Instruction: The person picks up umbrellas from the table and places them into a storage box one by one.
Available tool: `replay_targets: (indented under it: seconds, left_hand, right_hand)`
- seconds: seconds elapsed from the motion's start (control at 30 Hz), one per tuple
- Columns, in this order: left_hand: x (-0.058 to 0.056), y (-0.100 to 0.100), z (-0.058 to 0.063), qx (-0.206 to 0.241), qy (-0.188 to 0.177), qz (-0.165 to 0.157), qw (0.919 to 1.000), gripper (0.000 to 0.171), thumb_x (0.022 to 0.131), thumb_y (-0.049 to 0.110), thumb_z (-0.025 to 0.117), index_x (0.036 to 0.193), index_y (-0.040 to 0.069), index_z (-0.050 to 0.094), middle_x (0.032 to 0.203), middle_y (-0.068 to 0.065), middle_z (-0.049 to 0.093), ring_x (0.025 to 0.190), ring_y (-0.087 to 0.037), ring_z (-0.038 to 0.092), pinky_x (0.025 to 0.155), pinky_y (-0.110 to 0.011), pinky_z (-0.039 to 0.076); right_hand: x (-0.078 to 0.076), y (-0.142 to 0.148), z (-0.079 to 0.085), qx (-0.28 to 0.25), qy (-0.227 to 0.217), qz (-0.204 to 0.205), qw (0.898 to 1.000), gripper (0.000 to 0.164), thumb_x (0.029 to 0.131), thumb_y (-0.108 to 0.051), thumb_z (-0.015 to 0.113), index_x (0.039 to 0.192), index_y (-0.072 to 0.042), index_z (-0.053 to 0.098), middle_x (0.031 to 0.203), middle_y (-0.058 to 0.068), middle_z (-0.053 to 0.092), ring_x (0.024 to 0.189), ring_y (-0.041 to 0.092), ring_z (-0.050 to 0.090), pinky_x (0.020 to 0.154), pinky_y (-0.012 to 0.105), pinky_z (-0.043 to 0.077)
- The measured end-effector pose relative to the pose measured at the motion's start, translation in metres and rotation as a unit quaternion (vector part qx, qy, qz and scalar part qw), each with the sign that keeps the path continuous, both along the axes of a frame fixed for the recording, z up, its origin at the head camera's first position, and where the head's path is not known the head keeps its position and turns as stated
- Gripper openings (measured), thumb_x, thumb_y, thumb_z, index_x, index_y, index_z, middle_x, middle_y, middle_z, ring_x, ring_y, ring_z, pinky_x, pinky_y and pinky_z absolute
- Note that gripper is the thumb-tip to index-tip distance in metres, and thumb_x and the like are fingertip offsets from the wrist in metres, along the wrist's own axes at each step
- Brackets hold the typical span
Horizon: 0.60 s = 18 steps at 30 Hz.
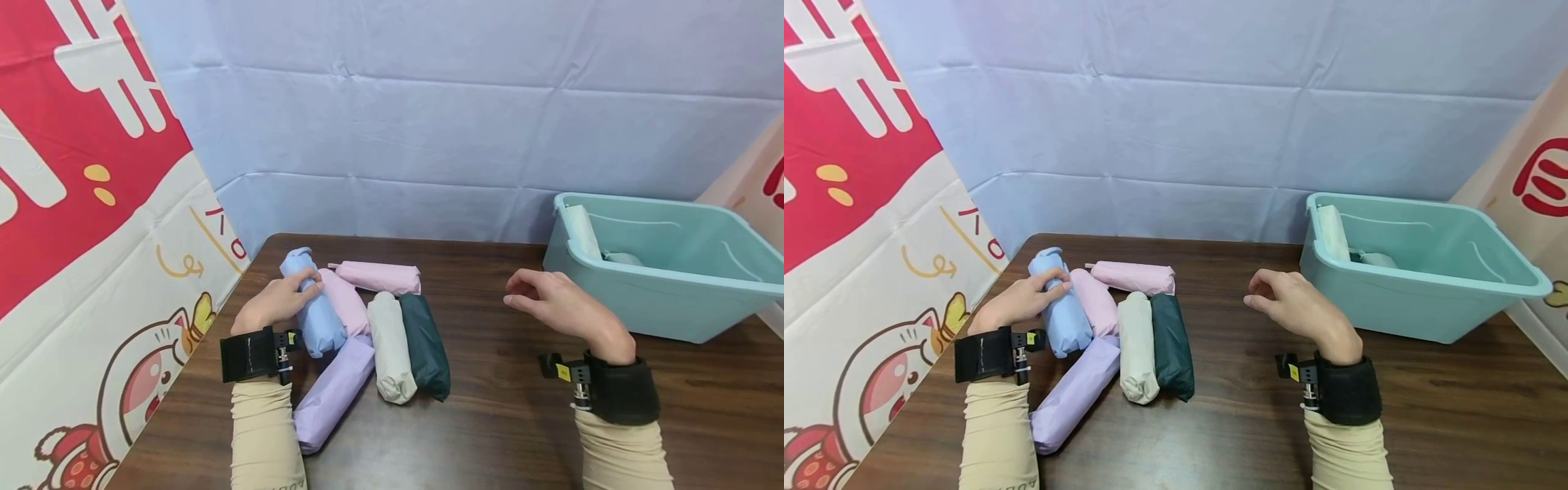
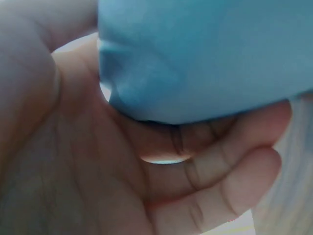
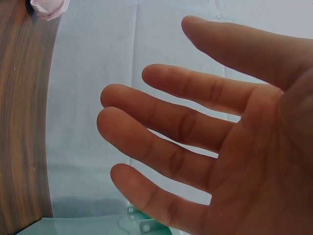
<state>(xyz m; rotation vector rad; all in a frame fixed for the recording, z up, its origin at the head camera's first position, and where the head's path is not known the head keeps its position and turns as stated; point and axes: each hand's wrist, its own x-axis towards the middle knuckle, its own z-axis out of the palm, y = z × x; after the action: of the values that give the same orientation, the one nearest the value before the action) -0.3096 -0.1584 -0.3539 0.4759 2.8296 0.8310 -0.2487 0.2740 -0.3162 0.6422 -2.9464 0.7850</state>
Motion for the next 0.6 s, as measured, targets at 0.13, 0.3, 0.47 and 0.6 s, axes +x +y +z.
replay_targets:
  seconds: [0.13, 0.3, 0.47, 0.6]
  left_hand:
    - [0.002, 0.001, 0.006, 0.01, 0.042, -0.002, 0.9991, 0.028, 0.108, 0.035, 0.046, 0.126, 0.014, 0.053, 0.108, -0.02, 0.06, 0.089, -0.033, 0.059, 0.072, -0.043, 0.048]
    - [0.004, 0.01, 0.011, 0.037, 0.062, -0.017, 0.9973, 0.028, 0.108, 0.038, 0.045, 0.124, 0.016, 0.054, 0.105, -0.016, 0.062, 0.087, -0.031, 0.058, 0.073, -0.042, 0.045]
    - [0.008, 0.03, 0.015, 0.033, 0.068, -0.041, 0.9963, 0.03, 0.11, 0.039, 0.04, 0.127, 0.018, 0.053, 0.099, -0.014, 0.062, 0.087, -0.03, 0.059, 0.077, -0.044, 0.046]
    - [0.015, 0.048, 0.023, 0.038, 0.078, -0.062, 0.9943, 0.027, 0.11, 0.035, 0.041, 0.126, 0.017, 0.053, 0.085, -0.011, 0.058, 0.078, -0.026, 0.058, 0.07, -0.041, 0.046]
  right_hand:
    - [0.001, -0.003, 0.001, -0.001, 0.0, 0.0, 1.0, 0.018, 0.097, -0.014, 0.069, 0.109, 0.0, 0.066, 0.092, 0.0, 0.067, 0.084, 0.017, 0.062, 0.072, 0.038, 0.051]
    - [0.006, -0.014, 0.002, -0.005, 0.012, 0.004, 1.0, 0.018, 0.097, -0.014, 0.069, 0.109, 0.0, 0.066, 0.092, 0.0, 0.068, 0.083, 0.017, 0.062, 0.073, 0.039, 0.051]
    - [0.008, -0.037, -0.002, -0.011, 0.04, 0.02, 0.999, 0.019, 0.098, -0.016, 0.068, 0.109, -0.001, 0.067, 0.09, 0.001, 0.068, 0.081, 0.017, 0.062, 0.072, 0.039, 0.051]
    - [0.01, -0.061, -0.004, -0.018, 0.036, 0.029, 0.999, 0.025, 0.1, -0.021, 0.067, 0.114, 0.0, 0.064, 0.093, 0.002, 0.067, 0.084, 0.018, 0.064, 0.073, 0.04, 0.053]
